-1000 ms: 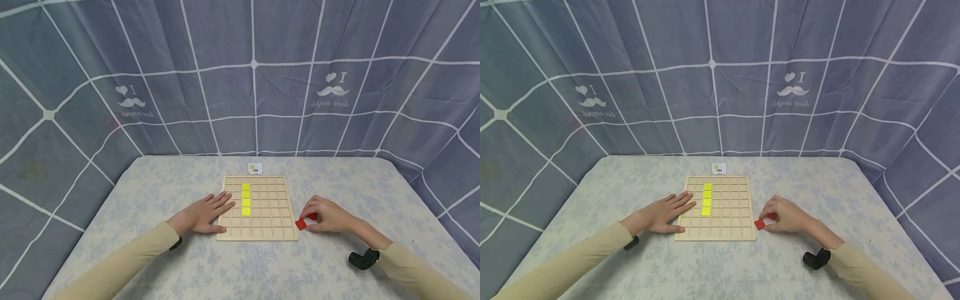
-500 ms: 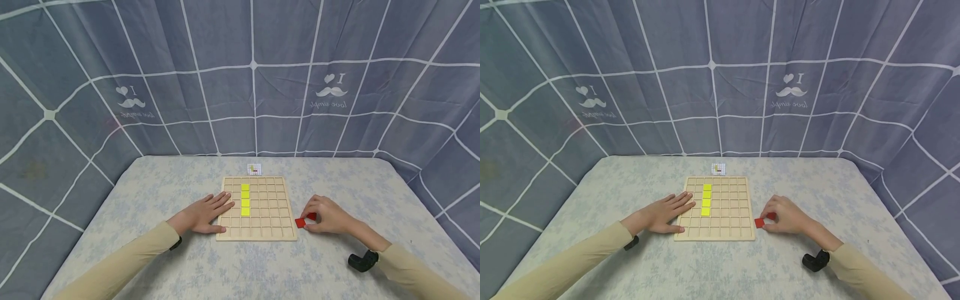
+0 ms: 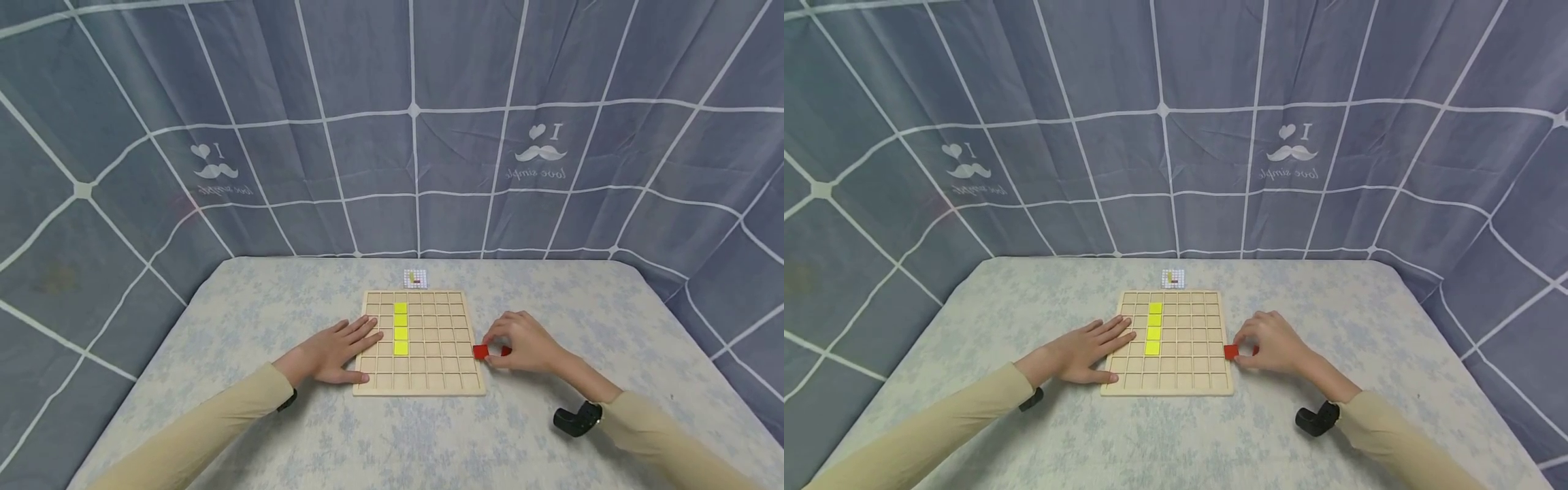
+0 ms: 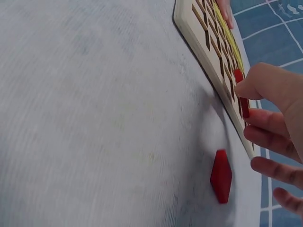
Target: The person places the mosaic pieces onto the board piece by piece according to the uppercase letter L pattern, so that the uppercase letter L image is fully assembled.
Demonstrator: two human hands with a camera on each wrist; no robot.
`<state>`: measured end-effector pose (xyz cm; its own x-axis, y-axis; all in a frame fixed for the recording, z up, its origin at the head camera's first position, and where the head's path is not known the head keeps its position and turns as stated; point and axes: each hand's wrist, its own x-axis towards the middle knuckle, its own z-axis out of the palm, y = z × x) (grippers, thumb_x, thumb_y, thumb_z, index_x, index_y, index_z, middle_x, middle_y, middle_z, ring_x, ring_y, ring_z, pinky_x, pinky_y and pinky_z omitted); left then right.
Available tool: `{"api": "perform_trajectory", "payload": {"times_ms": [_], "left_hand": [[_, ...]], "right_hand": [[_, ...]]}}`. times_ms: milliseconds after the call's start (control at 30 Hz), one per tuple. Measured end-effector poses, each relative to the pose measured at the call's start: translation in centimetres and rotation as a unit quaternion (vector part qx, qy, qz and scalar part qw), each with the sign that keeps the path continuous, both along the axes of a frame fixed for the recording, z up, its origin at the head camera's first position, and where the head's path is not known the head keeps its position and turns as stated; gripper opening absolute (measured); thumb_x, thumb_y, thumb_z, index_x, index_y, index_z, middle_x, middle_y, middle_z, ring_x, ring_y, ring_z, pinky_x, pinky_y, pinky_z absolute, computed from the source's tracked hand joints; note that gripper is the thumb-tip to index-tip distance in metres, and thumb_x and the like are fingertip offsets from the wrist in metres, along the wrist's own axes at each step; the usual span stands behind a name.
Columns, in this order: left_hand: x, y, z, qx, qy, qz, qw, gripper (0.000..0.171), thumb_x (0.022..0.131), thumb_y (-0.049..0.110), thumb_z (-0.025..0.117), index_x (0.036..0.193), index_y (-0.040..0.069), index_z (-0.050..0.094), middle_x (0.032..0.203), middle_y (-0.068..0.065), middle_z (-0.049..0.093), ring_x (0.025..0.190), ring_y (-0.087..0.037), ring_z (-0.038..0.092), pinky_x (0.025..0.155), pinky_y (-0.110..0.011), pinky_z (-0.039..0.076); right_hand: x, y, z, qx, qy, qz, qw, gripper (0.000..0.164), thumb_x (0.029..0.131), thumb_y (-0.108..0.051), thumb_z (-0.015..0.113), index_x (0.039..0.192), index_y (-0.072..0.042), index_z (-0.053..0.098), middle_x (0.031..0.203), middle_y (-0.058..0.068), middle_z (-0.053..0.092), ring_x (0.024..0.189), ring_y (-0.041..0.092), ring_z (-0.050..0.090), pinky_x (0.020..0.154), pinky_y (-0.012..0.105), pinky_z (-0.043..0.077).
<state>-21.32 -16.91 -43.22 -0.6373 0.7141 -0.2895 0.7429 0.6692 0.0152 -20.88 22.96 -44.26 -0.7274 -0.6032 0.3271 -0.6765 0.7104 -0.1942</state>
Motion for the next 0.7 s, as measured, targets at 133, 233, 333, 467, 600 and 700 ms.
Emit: {"api": "perform_trajectory", "payload": {"times_ms": [133,233,333,467,600,700], "left_hand": [[0.2,0.0,0.0,0.005,-0.002,-0.002,1.0,0.081,0.094,0.064,0.039,0.156,0.019,0.015,0.163,-0.008,0.006,0.151,-0.026,0.008,0.12,-0.049,0.019],[0.3,0.0,0.0,0.004,-0.002,-0.003,1.0,0.081,0.094,0.064,0.039,0.156,0.019,0.015,0.163,-0.008,0.007,0.151,-0.026,0.008,0.12,-0.049,0.019],[0.3,0.0,0.0,0.002,0.0,-0.002,1.0,0.081,0.094,0.064,0.039,0.156,0.019,0.015,0.164,-0.008,0.006,0.151,-0.026,0.007,0.12,-0.049,0.019],[0.2,0.0,0.0,0.003,0.0,-0.001,1.0,0.08,0.094,0.064,0.039,0.156,0.02,0.014,0.164,-0.008,0.005,0.151,-0.026,0.007,0.12,-0.049,0.018],[0.1,0.0,0.0,0.002,0.0,0.0,1.0,0.081,0.094,0.065,0.038,0.156,0.02,0.014,0.164,-0.007,0.005,0.151,-0.025,0.006,0.12,-0.048,0.018],[0.1,0.0,0.0,0.001,0.001,-0.001,1.0,0.081,0.094,0.065,0.038,0.157,0.02,0.013,0.164,-0.007,0.004,0.151,-0.025,0.006,0.12,-0.048,0.018]], "right_hand": [[-0.1,-1.0,-0.1,-0.013,-0.002,-0.014,1.0,0.016,0.069,-0.03,0.08,0.083,-0.025,0.074,0.082,-0.014,0.067,0.081,0.008,0.056,0.082,0.043,0.046],[-0.2,-2.0,0.0,-0.027,-0.003,-0.022,0.999,0.016,0.07,-0.031,0.079,0.083,-0.025,0.074,0.084,-0.015,0.068,0.084,0.009,0.058,0.084,0.044,0.046],[-0.4,-3.2,0.1,-0.036,-0.004,-0.023,0.999,0.016,0.071,-0.032,0.079,0.084,-0.025,0.074,0.085,-0.015,0.069,0.086,0.01,0.059,0.085,0.044,0.046],[-0.8,-4.7,0.4,-0.047,-0.005,-0.02,0.999,0.016,0.07,-0.032,0.078,0.085,-0.025,0.075,0.085,-0.013,0.07,0.085,0.01,0.06,0.084,0.042,0.047],[-1.0,-6.2,0.5,-0.055,-0.011,-0.013,0.998,0.017,0.069,-0.031,0.079,0.084,-0.023,0.075,0.084,-0.011,0.071,0.083,0.011,0.06,0.079,0.039,0.047],[-1.1,-7.1,0.5,-0.052,-0.016,-0.009,0.998,0.018,0.07,-0.032,0.079,0.084,-0.022,0.076,0.084,-0.01,0.071,0.084,0.012,0.061,0.078,0.037,0.048]]}}
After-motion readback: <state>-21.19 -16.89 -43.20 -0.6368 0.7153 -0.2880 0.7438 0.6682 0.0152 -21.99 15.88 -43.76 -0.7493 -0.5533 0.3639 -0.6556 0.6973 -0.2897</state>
